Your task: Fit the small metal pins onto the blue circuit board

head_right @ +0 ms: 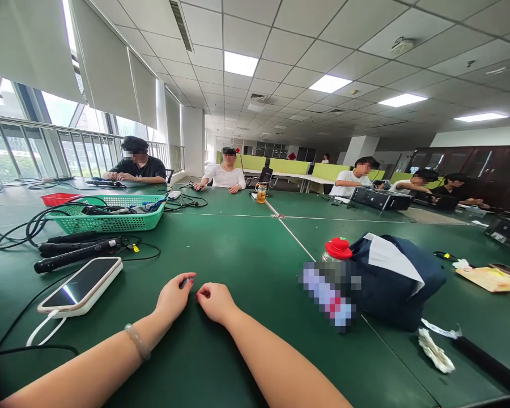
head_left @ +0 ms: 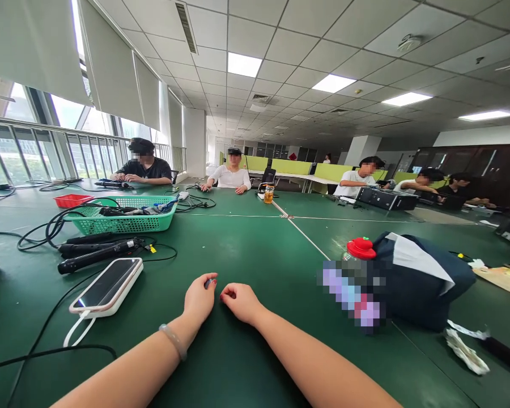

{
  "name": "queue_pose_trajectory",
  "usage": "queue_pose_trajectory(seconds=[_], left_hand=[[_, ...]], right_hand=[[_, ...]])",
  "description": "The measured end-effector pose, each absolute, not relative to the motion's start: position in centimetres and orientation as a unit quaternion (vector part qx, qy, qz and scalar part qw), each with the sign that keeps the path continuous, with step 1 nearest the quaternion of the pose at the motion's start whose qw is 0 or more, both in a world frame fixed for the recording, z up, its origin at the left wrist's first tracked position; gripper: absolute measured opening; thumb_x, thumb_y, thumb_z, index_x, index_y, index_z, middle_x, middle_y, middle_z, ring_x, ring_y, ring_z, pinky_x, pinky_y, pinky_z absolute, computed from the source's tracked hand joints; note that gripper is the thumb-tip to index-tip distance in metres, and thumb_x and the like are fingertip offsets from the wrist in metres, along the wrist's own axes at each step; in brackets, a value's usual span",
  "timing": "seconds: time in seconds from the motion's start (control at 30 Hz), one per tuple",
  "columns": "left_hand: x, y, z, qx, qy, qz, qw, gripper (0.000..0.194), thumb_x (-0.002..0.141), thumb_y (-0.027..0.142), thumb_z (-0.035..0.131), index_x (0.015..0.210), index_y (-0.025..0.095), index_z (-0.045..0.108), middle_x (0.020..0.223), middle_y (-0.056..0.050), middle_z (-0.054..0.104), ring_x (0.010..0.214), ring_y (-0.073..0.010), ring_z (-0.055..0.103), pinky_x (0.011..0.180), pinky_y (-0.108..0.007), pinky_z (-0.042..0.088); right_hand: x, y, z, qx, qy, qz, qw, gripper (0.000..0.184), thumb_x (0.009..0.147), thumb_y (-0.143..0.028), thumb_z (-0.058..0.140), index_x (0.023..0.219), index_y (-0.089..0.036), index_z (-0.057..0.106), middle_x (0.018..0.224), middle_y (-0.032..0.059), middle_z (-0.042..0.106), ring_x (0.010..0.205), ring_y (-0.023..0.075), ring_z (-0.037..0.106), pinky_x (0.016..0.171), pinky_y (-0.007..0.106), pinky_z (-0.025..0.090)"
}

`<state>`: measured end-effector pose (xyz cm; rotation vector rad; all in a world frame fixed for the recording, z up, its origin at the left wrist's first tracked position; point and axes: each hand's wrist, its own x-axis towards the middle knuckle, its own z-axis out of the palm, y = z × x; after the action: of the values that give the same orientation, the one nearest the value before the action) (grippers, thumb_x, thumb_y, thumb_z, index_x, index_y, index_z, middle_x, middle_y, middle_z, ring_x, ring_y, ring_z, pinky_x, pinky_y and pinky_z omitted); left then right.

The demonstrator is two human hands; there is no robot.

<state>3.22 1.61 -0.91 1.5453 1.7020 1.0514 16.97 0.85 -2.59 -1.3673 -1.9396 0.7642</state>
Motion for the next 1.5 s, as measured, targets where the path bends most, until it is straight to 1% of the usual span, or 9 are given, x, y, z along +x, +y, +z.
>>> queue_pose_trajectory(seconds=[0.2, 0.33, 0.4, 0.47, 0.57, 0.73, 0.87, 1.07, 1.5], left_hand=[[6.0, 0.5, -1.4, 0.539, 0.607, 0.463, 0.355, 0.036, 0.082, 0.031, 0.043, 0.111, 0.014, 0.058, 0.092, -0.008, 0.066, 0.082, -0.0180, 0.061, 0.069, -0.027, 0.047], [5.7, -1.1, -1.3, 0.576, 0.560, 0.468, 0.369, 0.033, 0.078, 0.031, 0.050, 0.104, 0.016, 0.062, 0.087, -0.006, 0.067, 0.077, -0.0161, 0.060, 0.069, -0.025, 0.046], [4.7, -1.8, -1.1, 0.614, 0.543, 0.448, 0.358, 0.033, 0.076, 0.035, 0.051, 0.101, 0.017, 0.064, 0.081, -0.004, 0.066, 0.072, -0.0158, 0.057, 0.067, -0.026, 0.045], [3.6, -2.2, -1.0, 0.646, 0.532, 0.420, 0.352, 0.036, 0.076, 0.040, 0.051, 0.101, 0.018, 0.065, 0.076, -0.003, 0.064, 0.068, -0.0154, 0.055, 0.064, -0.026, 0.043], [2.2, -2.3, -0.9, 0.660, 0.521, 0.400, 0.365, 0.039, 0.075, 0.043, 0.050, 0.103, 0.017, 0.064, 0.073, -0.002, 0.062, 0.068, -0.0150, 0.055, 0.063, -0.026, 0.042], [1.8, -2.1, -0.2, 0.678, 0.516, 0.374, 0.366, 0.041, 0.075, 0.044, 0.050, 0.103, 0.016, 0.063, 0.070, -0.002, 0.060, 0.064, -0.0148, 0.055, 0.058, -0.025, 0.041], [2.2, -2.5, 0.9, 0.729, 0.518, 0.338, 0.292, 0.033, 0.078, 0.038, 0.047, 0.100, 0.021, 0.065, 0.075, -0.003, 0.064, 0.067, -0.0166, 0.057, 0.062, -0.027, 0.042], [2.4, -3.3, 1.4, 0.806, 0.500, 0.286, 0.138, 0.026, 0.081, 0.026, 0.048, 0.100, 0.024, 0.067, 0.095, -0.004, 0.069, 0.095, -0.0237, 0.054, 0.081, -0.032, 0.041], [2.8, -3.7, 1.0, 0.825, 0.525, 0.201, 0.057, 0.024, 0.083, 0.026, 0.051, 0.102, 0.027, 0.065, 0.100, -0.001, 0.069, 0.097, -0.0206, 0.053, 0.083, -0.030, 0.041]], right_hand=[[17.5, -0.2, -2.3, -0.518, -0.698, 0.371, 0.328, 0.013, 0.078, -0.016, 0.049, 0.082, -0.015, 0.062, 0.072, -0.0006, 0.063, 0.061, 0.0090, 0.055, 0.058, 0.019, 0.043], [18.4, -5.6, -1.3, -0.527, -0.686, 0.376, 0.333, 0.017, 0.075, -0.017, 0.053, 0.092, -0.016, 0.060, 0.082, 0.0024, 0.064, 0.071, 0.0120, 0.058, 0.065, 0.022, 0.046], [19.6, -9.2, -0.9, -0.538, -0.699, 0.342, 0.324, 0.020, 0.077, -0.022, 0.054, 0.096, -0.019, 0.060, 0.088, 0.0033, 0.064, 0.073, 0.0137, 0.059, 0.067, 0.024, 0.048], [21.3, -12.6, -0.9, -0.555, -0.713, 0.279, 0.326, 0.022, 0.079, -0.025, 0.052, 0.100, -0.022, 0.060, 0.099, 0.0044, 0.062, 0.086, 0.0164, 0.059, 0.078, 0.027, 0.047], [24.3, -15.8, -1.9, -0.600, -0.708, 0.161, 0.336, 0.024, 0.082, -0.032, 0.051, 0.103, -0.024, 0.059, 0.110, 0.0059, 0.059, 0.106, 0.0210, 0.052, 0.093, 0.034, 0.041], [26.4, -16.8, -3.4, -0.668, -0.662, 0.018, 0.339, 0.025, 0.088, -0.039, 0.043, 0.093, -0.021, 0.061, 0.099, 0.0074, 0.061, 0.099, 0.0229, 0.052, 0.089, 0.039, 0.039], [25.5, -17.0, -2.9, -0.657, -0.677, -0.050, 0.328, 0.028, 0.090, -0.038, 0.040, 0.081, -0.021, 0.060, 0.088, 0.0073, 0.062, 0.092, 0.0225, 0.052, 0.083, 0.038, 0.038], [25.2, -17.2, -2.8, -0.667, -0.674, -0.066, 0.310, 0.031, 0.090, -0.038, 0.039, 0.073, -0.020, 0.058, 0.080, 0.0057, 0.061, 0.083, 0.0203, 0.053, 0.078, 0.035, 0.037], [25.1, -16.8, -3.0, -0.679, -0.666, -0.090, 0.295, 0.028, 0.088, -0.039, 0.041, 0.072, -0.020, 0.055, 0.079, 0.0037, 0.059, 0.080, 0.0191, 0.053, 0.073, 0.032, 0.039]])
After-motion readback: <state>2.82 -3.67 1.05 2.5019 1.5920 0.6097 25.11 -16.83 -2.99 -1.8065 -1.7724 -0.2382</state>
